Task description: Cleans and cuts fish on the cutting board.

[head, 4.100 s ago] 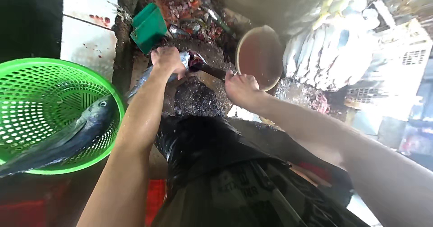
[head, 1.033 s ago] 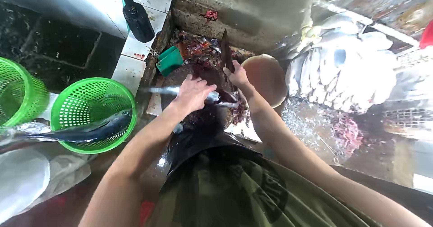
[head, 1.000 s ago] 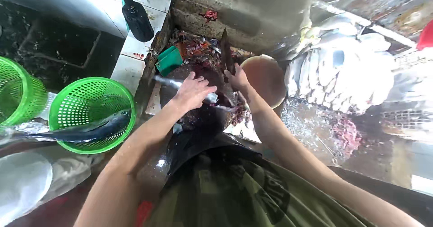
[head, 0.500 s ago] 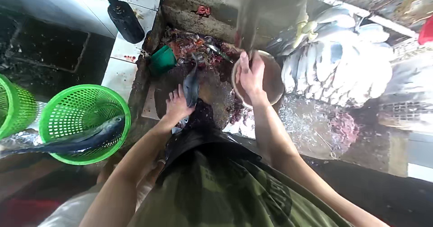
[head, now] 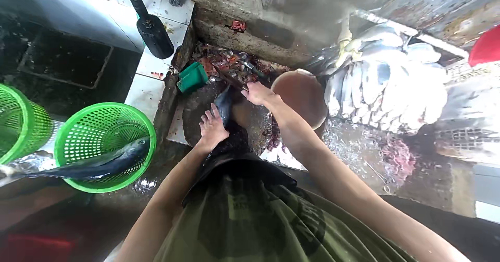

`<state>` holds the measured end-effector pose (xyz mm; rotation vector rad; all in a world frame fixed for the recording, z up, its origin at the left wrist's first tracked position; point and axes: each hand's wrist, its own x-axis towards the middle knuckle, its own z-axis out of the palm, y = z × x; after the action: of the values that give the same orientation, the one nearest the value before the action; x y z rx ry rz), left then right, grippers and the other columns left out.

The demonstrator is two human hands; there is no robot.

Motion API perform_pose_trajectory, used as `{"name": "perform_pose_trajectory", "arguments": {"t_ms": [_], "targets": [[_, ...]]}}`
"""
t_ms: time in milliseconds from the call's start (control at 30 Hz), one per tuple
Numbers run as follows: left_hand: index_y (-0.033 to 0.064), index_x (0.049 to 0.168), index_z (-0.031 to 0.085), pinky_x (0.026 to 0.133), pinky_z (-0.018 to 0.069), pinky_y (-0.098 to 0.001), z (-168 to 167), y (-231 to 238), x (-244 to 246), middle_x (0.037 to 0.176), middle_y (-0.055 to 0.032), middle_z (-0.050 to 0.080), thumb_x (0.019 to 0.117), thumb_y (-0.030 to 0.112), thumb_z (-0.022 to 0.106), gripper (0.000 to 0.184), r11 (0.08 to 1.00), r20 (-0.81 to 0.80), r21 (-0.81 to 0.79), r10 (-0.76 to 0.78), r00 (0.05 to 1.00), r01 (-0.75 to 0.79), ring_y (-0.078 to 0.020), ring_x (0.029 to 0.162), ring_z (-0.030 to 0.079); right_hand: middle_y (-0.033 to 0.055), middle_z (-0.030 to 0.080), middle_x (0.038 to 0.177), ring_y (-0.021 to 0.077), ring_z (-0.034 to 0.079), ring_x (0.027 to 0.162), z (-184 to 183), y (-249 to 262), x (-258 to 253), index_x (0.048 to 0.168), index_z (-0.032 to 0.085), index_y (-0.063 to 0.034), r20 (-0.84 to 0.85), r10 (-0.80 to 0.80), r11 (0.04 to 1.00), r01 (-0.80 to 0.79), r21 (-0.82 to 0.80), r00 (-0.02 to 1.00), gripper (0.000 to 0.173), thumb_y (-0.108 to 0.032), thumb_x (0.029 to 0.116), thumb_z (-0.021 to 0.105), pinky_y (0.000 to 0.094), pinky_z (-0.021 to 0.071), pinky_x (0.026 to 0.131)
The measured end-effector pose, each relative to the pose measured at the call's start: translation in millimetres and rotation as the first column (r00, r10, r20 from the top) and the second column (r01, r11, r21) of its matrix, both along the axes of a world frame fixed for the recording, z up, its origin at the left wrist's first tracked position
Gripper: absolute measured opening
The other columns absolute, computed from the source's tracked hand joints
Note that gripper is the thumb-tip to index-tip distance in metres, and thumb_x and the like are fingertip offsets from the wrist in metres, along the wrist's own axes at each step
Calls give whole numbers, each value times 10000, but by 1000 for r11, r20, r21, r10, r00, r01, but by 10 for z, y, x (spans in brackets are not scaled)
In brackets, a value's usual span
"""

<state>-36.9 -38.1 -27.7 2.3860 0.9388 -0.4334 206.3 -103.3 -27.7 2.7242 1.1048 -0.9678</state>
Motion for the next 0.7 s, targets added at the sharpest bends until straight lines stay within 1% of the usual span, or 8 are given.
{"name": "perform_pose_trajectory", "arguments": {"t_ms": [100, 233, 300, 367, 467, 567, 633, 700], "targets": [[69, 1633, 84, 954, 496, -698, -46, -9, -131, 1549, -369, 303, 626, 153, 945, 1328, 1000, 81, -2, 2, 997, -2, -590, 1326, 444, 272, 641, 1257, 440, 650, 1170, 545, 27, 5, 1320, 585, -2, 51, -65, 995, 61, 74, 997, 612, -542, 1061, 458, 643, 540, 931], [89, 1619, 167, 961, 521, -657, -210, 104, -190, 1517, -339, 371, 618, 131, 909, 1247, 991, 192, -68, 124, 973, -113, -535, 1290, 509, 208, 665, 1243, 349, 646, 1206, 961, -210, 20, 1323, 591, -26, 88, -250, 879, 188, 438, 964, 633, -575, 1063, 414, 552, 520, 1019], [96, 1618, 162, 965, 524, -642, -242, 63, -214, 1519, -326, 374, 645, 178, 897, 1222, 975, 249, -114, 212, 945, -189, -518, 1289, 517, 160, 709, 1066, 275, 719, 974, 930, -398, -122, 1340, 580, -37, -9, -340, 745, 275, 608, 941, 569, -517, 1079, 422, 489, 585, 882], [81, 1627, 119, 1001, 505, -629, -291, -3, -171, 1518, -330, 365, 738, 303, 885, 1195, 978, 286, -81, 209, 935, -194, -517, 1322, 484, 102, 653, 793, 225, 665, 613, 712, -604, -349, 1327, 561, -70, -140, -400, 625, 381, 682, 906, 501, -488, 1090, 419, 450, 605, 596], [28, 1635, 47, 1101, 392, -668, -433, -107, -105, 1593, -356, 251, 914, 479, 728, 1090, 993, 275, 31, 102, 956, -114, -548, 1441, 332, 113, 630, 772, 262, 648, 596, 104, -1073, -890, 1380, 489, -125, -92, -492, 671, 445, 593, 865, 502, -516, 1090, 367, 479, 563, 528], [24, 1637, 69, 1160, 320, -664, -645, -88, -11, 1636, -325, 212, 1029, 555, 505, 917, 991, 252, 76, 90, 964, -112, -519, 1491, 277, 212, 695, 900, 412, 725, 806, -467, -1331, -1170, 1407, 445, -78, 26, -514, 834, 492, 252, 858, 560, -526, 1089, 335, 607, 584, 669], [9, 1615, 190, 1140, 357, -637, -789, 48, 106, 1551, -331, 353, 1034, 546, 469, 839, 985, 266, 67, 136, 954, -159, -504, 1435, 367, 237, 691, 942, 440, 721, 864, -313, -1290, -1198, 1345, 488, -54, -16, -500, 856, 497, 140, 866, 573, -546, 1085, 351, 625, 581, 705], [-9, 1571, 308, 1116, 395, -617, -882, 216, 216, 1470, -335, 440, 1050, 503, 438, 742, 985, 295, 41, 148, 944, -167, -504, 1381, 427, 229, 682, 919, 417, 709, 813, 51, -1222, -1242, 1269, 568, -42, -81, -474, 860, 481, 171, 877, 570, -548, 1079, 387, 614, 575, 681]]}}
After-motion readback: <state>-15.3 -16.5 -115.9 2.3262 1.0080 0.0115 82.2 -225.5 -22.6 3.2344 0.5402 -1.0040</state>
